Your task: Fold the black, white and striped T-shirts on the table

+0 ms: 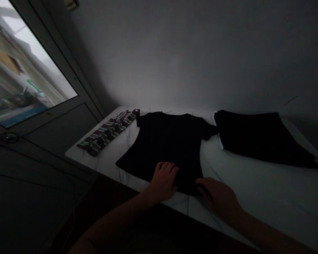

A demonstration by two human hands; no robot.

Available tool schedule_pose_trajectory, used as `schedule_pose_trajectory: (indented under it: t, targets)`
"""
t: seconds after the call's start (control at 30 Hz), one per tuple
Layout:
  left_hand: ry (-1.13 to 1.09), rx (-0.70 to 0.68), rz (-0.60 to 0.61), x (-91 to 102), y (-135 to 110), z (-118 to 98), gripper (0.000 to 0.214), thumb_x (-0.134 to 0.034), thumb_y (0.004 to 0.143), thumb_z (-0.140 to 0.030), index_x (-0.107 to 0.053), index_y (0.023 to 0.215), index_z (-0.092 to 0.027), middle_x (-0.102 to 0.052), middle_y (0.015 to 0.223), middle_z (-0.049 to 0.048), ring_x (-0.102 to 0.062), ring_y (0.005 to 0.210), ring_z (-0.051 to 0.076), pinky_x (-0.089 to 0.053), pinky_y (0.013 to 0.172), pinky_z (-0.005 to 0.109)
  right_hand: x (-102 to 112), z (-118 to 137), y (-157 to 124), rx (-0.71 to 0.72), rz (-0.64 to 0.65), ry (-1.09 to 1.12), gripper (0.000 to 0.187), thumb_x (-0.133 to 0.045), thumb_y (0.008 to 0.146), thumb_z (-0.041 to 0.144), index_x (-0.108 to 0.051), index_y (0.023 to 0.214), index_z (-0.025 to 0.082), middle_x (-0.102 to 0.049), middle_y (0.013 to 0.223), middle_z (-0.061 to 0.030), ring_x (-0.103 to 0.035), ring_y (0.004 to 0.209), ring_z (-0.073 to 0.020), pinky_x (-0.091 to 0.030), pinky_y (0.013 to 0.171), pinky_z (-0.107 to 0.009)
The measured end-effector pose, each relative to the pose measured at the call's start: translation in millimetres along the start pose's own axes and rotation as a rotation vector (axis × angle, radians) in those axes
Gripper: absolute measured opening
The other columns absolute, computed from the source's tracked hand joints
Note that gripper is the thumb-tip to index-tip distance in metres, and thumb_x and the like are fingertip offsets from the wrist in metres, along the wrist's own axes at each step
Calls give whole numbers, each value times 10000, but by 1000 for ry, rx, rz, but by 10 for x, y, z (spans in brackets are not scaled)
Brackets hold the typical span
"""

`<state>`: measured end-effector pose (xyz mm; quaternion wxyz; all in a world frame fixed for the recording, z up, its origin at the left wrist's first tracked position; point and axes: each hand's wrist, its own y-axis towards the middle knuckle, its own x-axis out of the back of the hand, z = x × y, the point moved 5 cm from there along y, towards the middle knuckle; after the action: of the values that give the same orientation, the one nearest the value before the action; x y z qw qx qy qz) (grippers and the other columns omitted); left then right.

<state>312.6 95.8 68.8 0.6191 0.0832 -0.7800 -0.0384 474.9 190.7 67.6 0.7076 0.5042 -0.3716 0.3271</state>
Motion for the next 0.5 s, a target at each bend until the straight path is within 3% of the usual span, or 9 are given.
schedule_pose_trajectory:
  t: [0.07,0.13,0.3,0.4,0.5]
  targets:
    - [72,64,-7,-60,40,38,381,-570,843,-193,-547,1224,-189,-583,1244,134,-516,1142,292,-414,1007,485,-4,4,-41,79,15,15,254,-406,949,157,-649,971,229,-726,808,-36,-679,693,-152,-519,637,-256]
    - [144,138,-37,-58,-14,216,341,-473,854,-90,-579,1162,-191,-599,1203,127,-546,1090,276,-448,955,466,-25,9,-102,168,28,5,262,-421,913,103,-644,981,223,-718,798,-31,-676,704,-153,-521,648,-256]
    - [281,324,-165,188,-457,992,417,-414,814,-11,-639,1102,-212,-630,1177,116,-551,1132,291,-447,966,462,-112,-35,-271,196,77,-52,391,-428,783,6,-622,1057,208,-721,889,-58,-690,814,-194,-553,727,-316]
    - [326,447,-176,393,-758,1499,351,-429,800,-29,-657,996,-210,-650,1110,123,-579,1079,300,-483,898,431,-124,-39,-322,185,92,-59,389,-425,768,-2,-617,1031,212,-716,898,-57,-690,828,-198,-560,742,-326]
    - [318,457,-152,544,-983,1879,290,-417,814,-57,-637,906,-224,-664,1030,111,-613,964,272,-502,835,382,-121,-25,-333,192,96,-56,394,-408,742,-25,-608,979,217,-699,836,-35,-672,748,-180,-542,677,-298]
